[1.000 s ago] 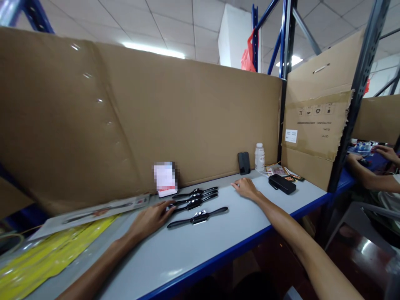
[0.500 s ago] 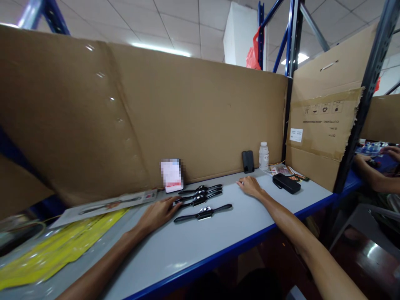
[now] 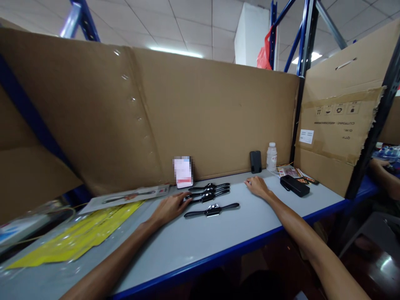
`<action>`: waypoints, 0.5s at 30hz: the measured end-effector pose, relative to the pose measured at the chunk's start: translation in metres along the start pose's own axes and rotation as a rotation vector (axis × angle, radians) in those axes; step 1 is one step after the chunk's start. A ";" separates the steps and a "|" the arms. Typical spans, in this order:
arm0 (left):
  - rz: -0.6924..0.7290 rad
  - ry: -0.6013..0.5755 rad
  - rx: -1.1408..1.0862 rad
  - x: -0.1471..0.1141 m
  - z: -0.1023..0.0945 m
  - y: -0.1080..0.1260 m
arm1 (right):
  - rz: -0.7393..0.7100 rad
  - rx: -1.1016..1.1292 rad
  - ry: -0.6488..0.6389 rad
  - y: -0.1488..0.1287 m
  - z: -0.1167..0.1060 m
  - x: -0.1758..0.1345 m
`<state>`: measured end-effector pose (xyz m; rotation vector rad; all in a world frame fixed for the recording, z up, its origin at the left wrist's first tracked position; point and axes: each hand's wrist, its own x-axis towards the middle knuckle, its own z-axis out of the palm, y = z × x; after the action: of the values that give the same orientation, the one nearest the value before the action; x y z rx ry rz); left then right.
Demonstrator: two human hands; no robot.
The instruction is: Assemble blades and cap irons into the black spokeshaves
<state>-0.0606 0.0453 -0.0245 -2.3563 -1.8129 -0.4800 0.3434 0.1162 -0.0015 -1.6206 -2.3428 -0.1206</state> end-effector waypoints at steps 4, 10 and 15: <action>0.009 0.027 -0.009 0.001 0.002 -0.001 | -0.016 -0.012 0.001 0.000 0.000 0.001; 0.093 0.061 -0.045 0.010 0.011 0.006 | -0.053 -0.017 0.007 -0.004 0.001 0.002; 0.120 -0.016 -0.062 0.014 0.037 0.015 | -0.075 -0.018 0.001 -0.008 0.004 0.002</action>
<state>-0.0368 0.0647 -0.0532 -2.4989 -1.6740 -0.5102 0.3345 0.1165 -0.0041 -1.5406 -2.4088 -0.1590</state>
